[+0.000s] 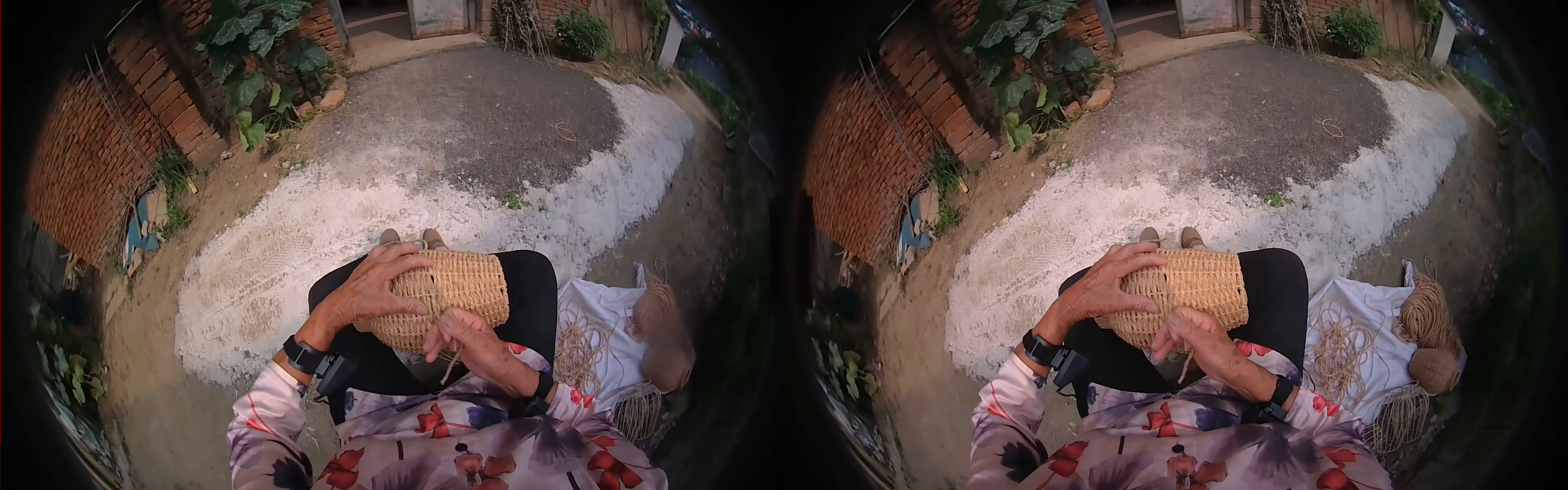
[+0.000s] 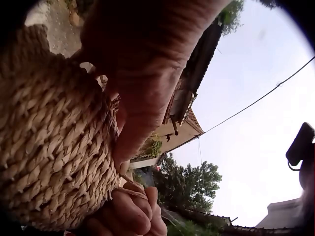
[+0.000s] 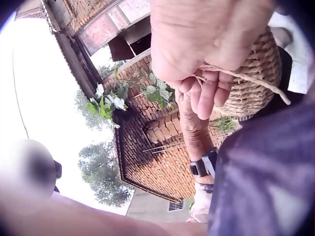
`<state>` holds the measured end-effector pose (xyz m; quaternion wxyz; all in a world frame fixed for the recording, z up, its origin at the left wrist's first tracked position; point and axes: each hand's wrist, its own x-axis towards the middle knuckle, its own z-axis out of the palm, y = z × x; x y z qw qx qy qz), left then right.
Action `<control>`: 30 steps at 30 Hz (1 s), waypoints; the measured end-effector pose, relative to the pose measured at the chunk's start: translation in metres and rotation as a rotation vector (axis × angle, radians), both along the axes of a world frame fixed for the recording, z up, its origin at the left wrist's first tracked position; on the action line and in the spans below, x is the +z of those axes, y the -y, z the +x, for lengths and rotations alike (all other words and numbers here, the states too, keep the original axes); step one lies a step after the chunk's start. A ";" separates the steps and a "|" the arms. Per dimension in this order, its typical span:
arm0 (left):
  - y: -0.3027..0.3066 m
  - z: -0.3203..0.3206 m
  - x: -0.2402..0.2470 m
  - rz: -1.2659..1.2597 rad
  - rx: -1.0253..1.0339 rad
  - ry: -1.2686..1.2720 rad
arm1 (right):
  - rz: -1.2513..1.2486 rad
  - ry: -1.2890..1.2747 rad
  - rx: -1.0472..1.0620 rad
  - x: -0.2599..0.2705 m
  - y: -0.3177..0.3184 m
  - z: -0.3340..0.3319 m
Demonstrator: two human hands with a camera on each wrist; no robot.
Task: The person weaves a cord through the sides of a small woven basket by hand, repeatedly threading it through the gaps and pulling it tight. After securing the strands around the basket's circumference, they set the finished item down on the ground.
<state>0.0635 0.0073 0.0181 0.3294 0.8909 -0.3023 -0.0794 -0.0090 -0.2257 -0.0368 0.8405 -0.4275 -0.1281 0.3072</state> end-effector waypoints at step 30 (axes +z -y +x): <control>0.047 -0.052 -0.026 -0.127 0.243 0.377 | -0.419 0.547 -0.023 -0.006 0.055 0.012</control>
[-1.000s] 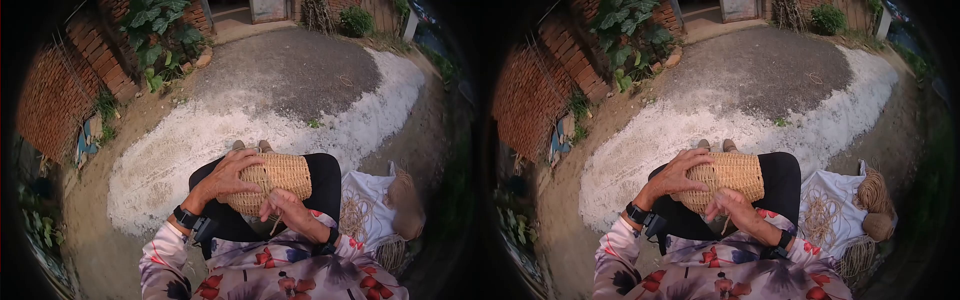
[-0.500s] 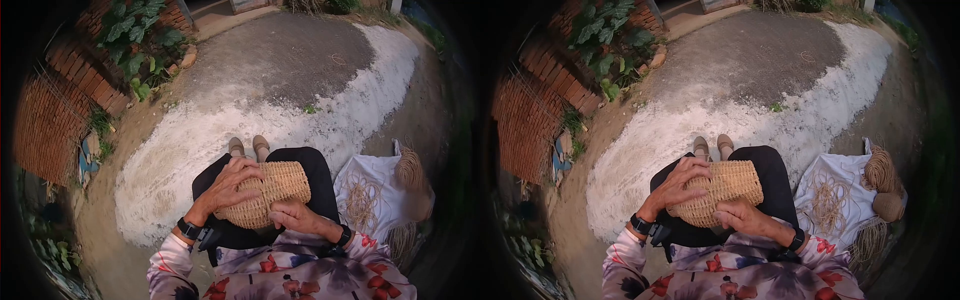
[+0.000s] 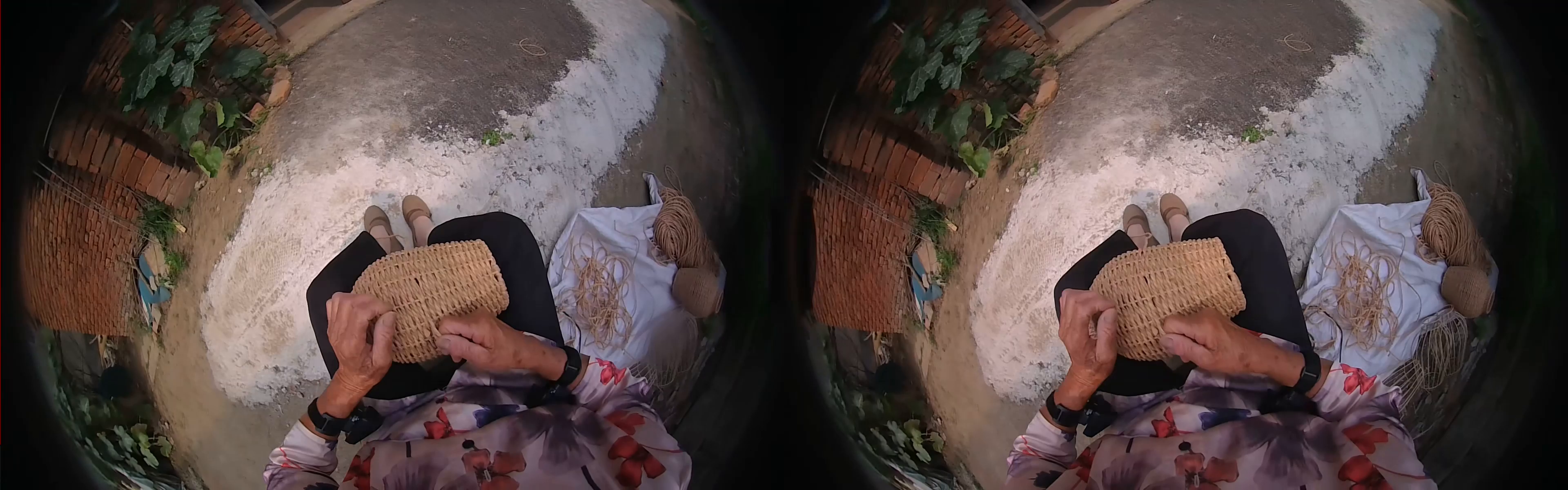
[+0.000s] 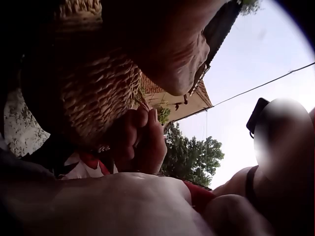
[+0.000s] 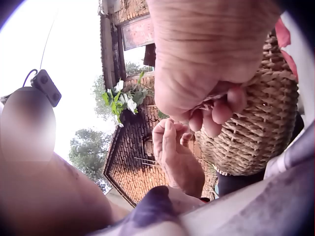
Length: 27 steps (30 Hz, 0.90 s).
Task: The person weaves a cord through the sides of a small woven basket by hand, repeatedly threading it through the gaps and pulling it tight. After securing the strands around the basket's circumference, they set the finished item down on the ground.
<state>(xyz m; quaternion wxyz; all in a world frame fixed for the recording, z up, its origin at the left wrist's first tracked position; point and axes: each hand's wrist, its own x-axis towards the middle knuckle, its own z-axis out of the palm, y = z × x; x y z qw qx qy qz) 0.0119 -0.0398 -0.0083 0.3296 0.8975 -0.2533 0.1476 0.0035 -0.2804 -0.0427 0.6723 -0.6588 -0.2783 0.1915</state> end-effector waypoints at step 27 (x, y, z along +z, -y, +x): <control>-0.046 0.058 -0.017 -0.272 0.017 -0.062 | -0.331 -0.129 -0.425 -0.009 -0.008 0.043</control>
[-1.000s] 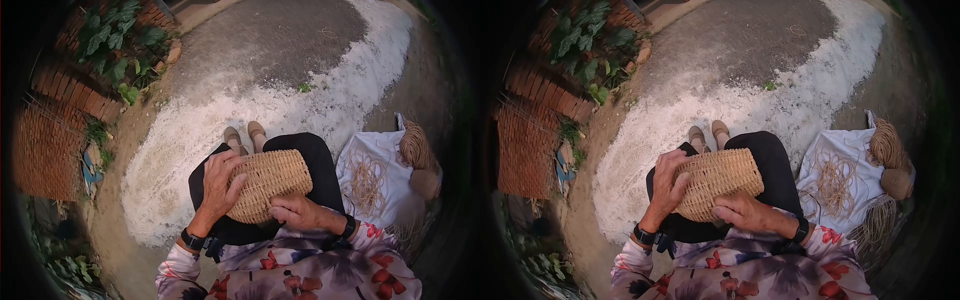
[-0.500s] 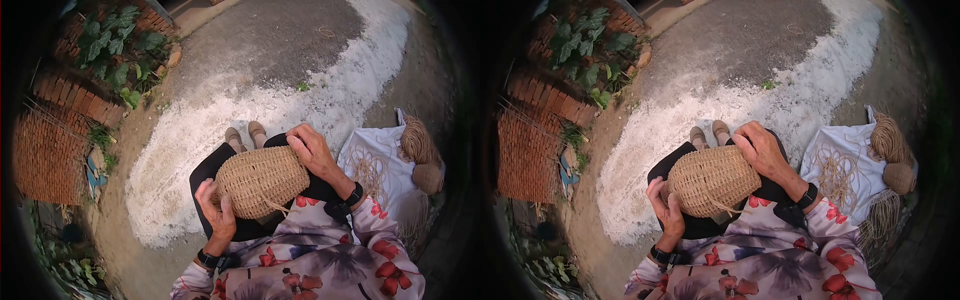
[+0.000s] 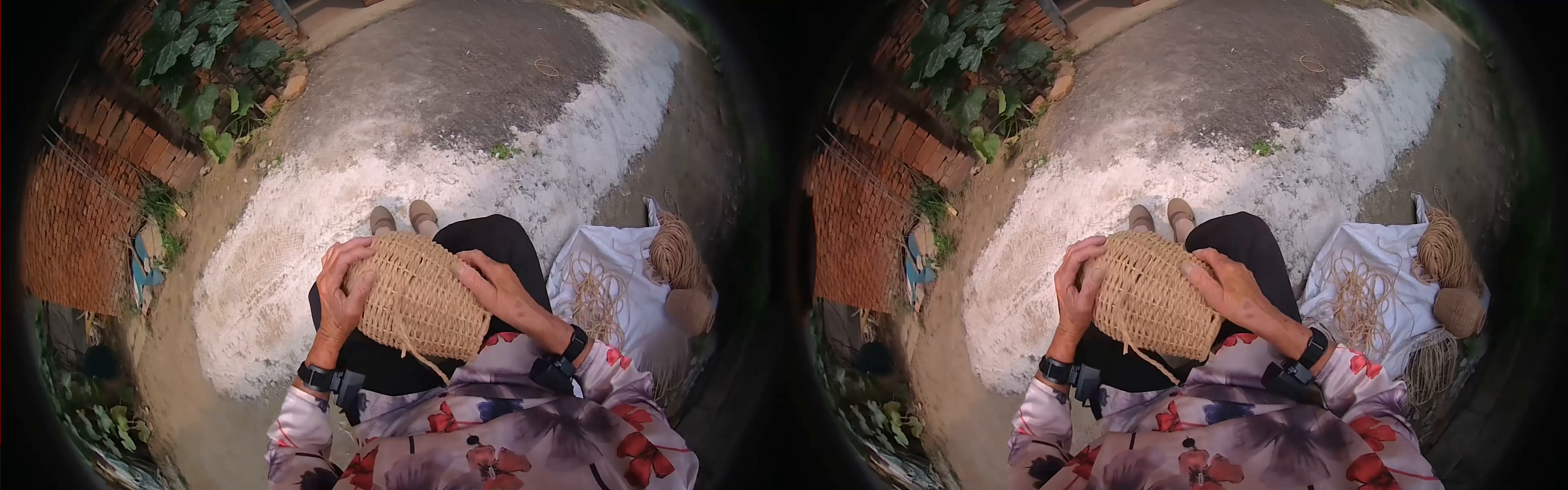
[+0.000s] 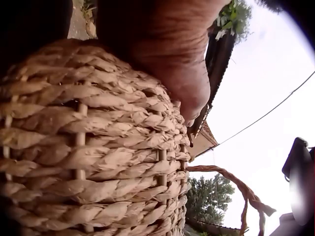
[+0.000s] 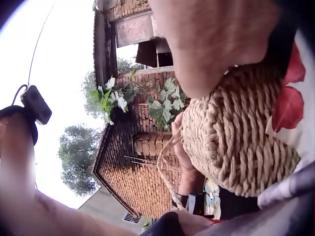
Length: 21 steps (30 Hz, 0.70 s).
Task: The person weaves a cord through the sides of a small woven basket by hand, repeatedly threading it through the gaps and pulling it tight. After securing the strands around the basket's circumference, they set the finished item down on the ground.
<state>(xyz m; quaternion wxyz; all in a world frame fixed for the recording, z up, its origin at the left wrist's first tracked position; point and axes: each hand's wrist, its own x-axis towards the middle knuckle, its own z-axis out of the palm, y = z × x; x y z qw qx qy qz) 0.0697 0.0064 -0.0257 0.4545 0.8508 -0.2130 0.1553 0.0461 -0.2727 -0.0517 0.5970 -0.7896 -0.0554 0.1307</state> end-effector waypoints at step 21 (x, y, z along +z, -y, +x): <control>0.016 0.027 -0.010 0.048 0.189 -0.454 | -0.369 0.601 0.044 0.012 -0.016 0.030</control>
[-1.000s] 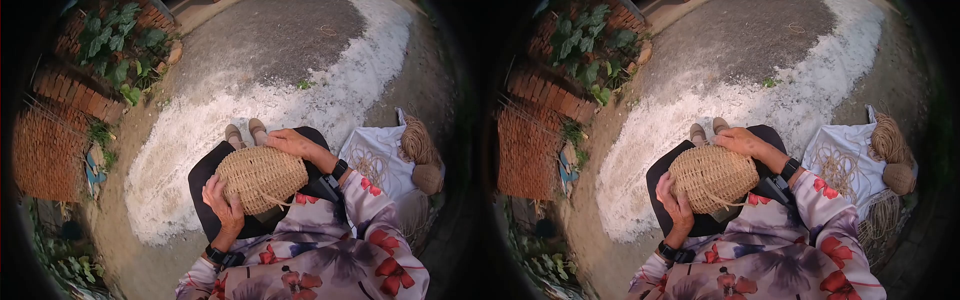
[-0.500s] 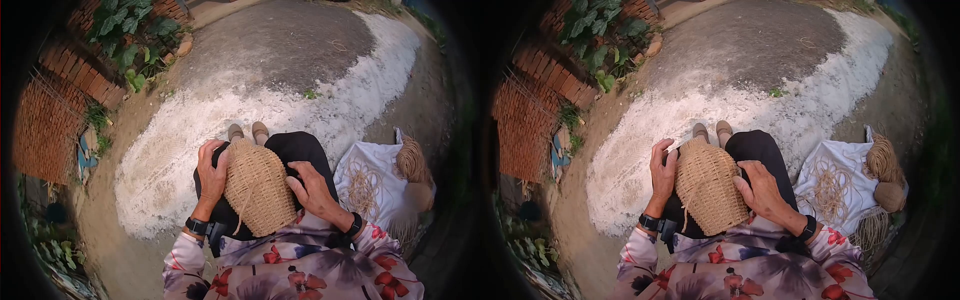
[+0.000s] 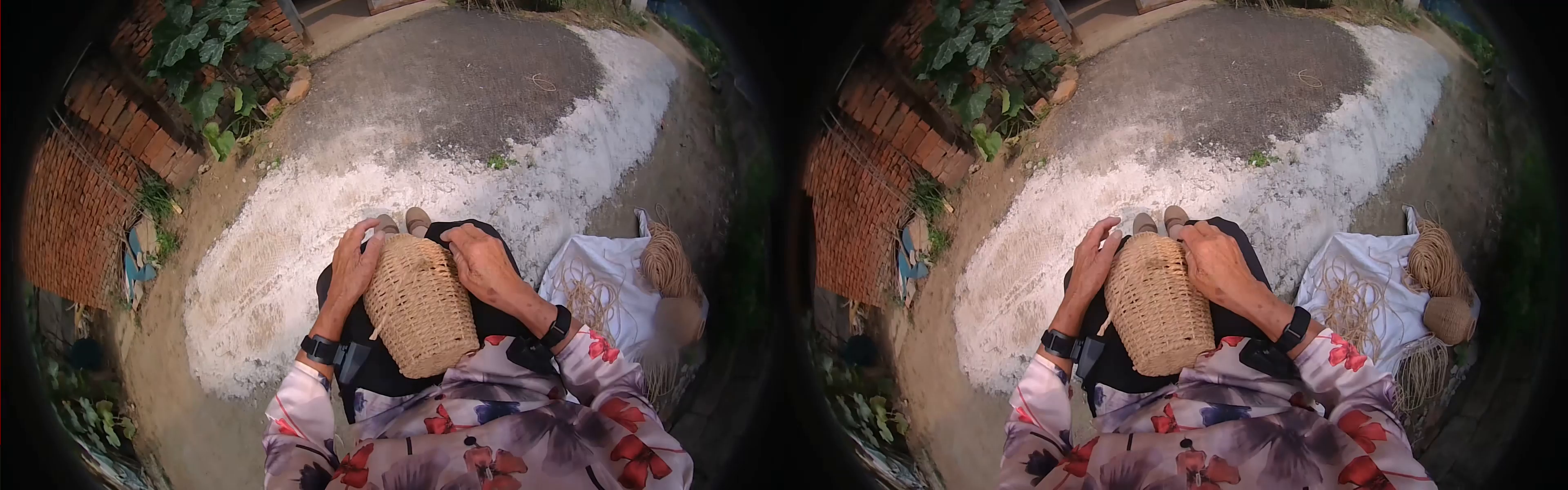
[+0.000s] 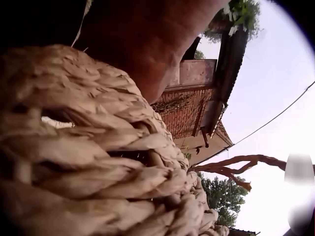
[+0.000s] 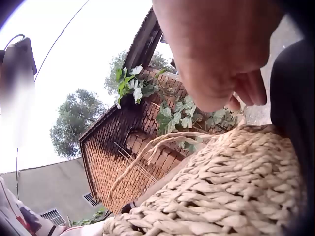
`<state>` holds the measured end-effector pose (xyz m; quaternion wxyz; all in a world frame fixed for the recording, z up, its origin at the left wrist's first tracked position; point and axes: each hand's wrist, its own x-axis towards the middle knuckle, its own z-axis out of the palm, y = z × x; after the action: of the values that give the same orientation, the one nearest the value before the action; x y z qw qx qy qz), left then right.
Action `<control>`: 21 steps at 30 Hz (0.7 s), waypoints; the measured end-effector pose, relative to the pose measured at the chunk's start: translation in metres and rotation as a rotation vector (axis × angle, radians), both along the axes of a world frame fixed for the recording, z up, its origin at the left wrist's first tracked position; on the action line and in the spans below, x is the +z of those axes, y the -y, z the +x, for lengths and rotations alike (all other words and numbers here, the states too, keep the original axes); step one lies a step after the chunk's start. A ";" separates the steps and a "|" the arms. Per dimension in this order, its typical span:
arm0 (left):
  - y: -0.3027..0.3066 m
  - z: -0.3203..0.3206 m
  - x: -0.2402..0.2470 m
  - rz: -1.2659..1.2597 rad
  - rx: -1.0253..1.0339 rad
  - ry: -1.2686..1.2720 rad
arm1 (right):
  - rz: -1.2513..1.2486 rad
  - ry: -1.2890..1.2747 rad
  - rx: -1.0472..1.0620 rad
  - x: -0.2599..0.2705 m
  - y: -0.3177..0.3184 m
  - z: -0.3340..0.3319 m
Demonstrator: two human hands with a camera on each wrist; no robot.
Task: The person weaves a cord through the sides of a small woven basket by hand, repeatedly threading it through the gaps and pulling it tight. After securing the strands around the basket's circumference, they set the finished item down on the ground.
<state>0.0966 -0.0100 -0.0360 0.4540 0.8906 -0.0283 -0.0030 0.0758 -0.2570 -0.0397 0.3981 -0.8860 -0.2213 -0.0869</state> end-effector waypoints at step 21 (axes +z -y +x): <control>-0.004 -0.041 0.035 0.040 -0.199 0.233 | 0.257 0.040 0.347 0.038 0.008 -0.040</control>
<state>0.0557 -0.0057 -0.0007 0.4273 0.8865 -0.1690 0.0546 0.0357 -0.2653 -0.0013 0.5123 -0.7746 -0.3656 -0.0620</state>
